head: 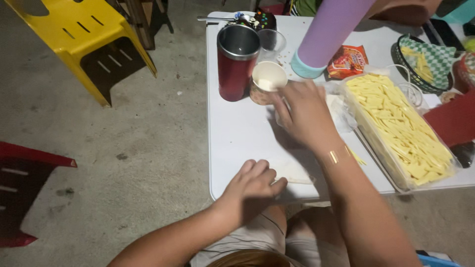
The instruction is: The person places thin yellow strips onto a flat wrapper, then rolls the wrapper around the filling to form a cylindrical roll. The process is repeated multiple times with new wrappers and fillings.
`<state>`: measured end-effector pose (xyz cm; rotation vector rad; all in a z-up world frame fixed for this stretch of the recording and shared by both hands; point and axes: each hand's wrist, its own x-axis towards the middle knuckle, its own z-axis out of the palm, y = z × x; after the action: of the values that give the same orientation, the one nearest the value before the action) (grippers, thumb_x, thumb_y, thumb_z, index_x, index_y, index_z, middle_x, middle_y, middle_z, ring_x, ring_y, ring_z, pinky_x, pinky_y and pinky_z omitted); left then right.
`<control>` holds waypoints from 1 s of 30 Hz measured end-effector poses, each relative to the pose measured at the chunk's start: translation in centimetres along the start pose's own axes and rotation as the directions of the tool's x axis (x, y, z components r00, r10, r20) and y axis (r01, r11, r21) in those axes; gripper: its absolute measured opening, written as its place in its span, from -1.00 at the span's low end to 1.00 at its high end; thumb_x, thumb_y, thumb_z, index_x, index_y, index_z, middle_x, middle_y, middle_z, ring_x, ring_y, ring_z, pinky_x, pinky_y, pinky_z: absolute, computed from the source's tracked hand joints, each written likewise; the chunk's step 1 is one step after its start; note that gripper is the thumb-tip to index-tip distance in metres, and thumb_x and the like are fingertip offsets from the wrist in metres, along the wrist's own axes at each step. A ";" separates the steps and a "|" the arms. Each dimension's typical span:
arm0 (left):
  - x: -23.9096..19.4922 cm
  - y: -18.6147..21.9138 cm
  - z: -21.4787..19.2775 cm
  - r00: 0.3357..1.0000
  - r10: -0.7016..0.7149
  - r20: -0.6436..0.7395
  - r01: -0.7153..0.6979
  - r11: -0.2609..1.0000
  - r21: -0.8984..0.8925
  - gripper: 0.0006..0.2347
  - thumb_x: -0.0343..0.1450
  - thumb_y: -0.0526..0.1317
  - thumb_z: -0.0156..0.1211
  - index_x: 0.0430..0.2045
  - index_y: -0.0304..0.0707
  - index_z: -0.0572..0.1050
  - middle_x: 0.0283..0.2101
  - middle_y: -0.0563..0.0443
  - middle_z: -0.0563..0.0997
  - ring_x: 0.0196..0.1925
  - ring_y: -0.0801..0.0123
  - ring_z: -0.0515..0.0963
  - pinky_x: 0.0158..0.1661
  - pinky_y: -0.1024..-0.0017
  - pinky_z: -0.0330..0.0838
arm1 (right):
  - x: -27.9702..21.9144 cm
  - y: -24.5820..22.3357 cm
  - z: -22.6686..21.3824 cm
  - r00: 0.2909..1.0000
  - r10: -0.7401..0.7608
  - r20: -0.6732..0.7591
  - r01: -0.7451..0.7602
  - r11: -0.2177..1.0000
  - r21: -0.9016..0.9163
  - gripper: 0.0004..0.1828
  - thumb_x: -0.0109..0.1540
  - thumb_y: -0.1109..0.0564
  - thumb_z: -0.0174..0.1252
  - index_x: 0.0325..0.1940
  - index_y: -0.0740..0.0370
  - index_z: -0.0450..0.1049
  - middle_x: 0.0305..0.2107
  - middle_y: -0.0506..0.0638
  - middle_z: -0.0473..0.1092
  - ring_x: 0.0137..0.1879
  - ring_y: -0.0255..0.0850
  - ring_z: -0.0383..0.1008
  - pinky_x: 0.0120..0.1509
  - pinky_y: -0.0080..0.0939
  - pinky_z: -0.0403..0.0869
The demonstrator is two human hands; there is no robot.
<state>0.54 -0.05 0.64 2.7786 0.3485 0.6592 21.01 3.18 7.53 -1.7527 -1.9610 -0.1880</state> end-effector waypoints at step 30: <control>-0.4 1.3 -1.4 0.992 -0.122 -0.008 0.120 0.984 -0.130 -0.59 0.26 -0.32 0.24 0.04 -0.40 0.52 -0.12 -0.10 0.52 -0.04 0.09 0.44 -0.04 0.17 0.24 | -12.0 1.8 -0.1 0.897 -0.240 0.370 0.234 0.970 0.062 -0.14 0.26 -0.34 -0.02 0.52 0.17 0.09 0.23 0.13 0.37 0.47 0.04 0.15 0.53 0.32 -0.12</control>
<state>-0.18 -1.10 2.09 2.6075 0.4574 0.6508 23.31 -7.28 1.86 -1.6247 -2.4444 0.0915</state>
